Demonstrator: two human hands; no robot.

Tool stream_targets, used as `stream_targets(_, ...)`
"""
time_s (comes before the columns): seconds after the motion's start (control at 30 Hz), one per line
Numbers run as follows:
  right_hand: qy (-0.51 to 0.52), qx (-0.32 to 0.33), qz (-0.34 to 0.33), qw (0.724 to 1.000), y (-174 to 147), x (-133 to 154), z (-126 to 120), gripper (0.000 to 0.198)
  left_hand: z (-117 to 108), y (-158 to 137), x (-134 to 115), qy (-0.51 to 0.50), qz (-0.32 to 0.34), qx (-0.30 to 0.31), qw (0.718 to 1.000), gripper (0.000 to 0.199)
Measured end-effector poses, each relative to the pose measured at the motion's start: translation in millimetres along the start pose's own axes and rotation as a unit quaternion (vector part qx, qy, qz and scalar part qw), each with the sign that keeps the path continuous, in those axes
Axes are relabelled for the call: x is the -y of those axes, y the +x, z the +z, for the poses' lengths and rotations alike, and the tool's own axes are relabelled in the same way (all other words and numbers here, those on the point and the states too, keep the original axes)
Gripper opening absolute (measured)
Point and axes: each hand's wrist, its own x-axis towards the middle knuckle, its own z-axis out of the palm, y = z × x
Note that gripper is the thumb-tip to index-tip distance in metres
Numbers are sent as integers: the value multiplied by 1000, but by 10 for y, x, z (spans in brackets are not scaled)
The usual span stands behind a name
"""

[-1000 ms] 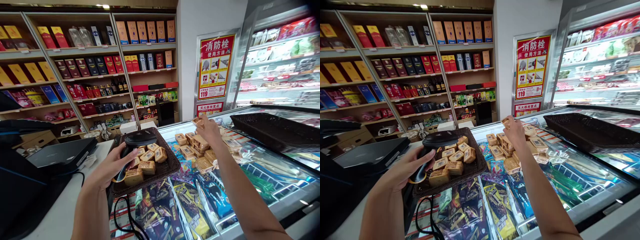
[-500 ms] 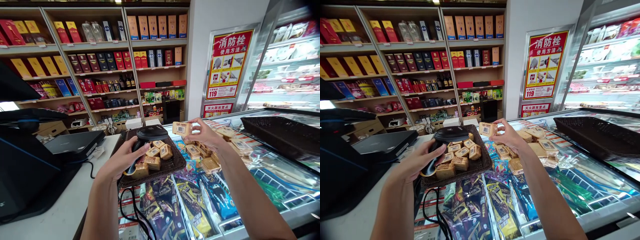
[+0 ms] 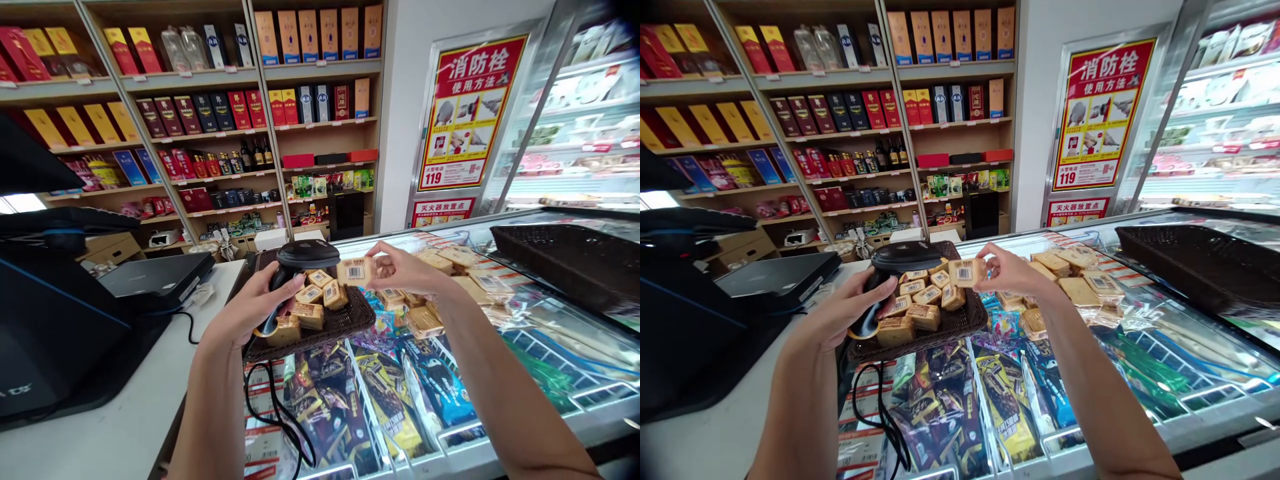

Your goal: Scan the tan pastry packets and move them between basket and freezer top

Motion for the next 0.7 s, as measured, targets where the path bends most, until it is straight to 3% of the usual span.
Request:
stream_targets(0.13, -129, 134, -53, 981, 82, -149, 96, 54, -18, 7, 14, 7, -3, -10, 1000, 44)
stream_targets(0.27, -214, 170, -56, 960, 212, -283, 369, 56, -16, 14, 26, 19, 1, -13, 1000, 45)
stream_targets(0.4, -314, 36, -101, 943, 348, -369, 590, 35, -15, 32, 38, 17, -6, -21, 1000, 45)
stream_targets(0.53, -388, -42, -99, 915, 348, -353, 472, 32, -27, 51, 42, 32, -13, -38, 999, 45)
stream_targets(0.6, -434, -86, -33, 896, 281, -332, 296, 29, -37, 59, 37, 35, -18, -39, 998, 47)
stream_targets(0.7, -478, -174, 158, 846, 161, -373, 15, 33, -39, 63, 20, 32, -23, -35, 999, 49)
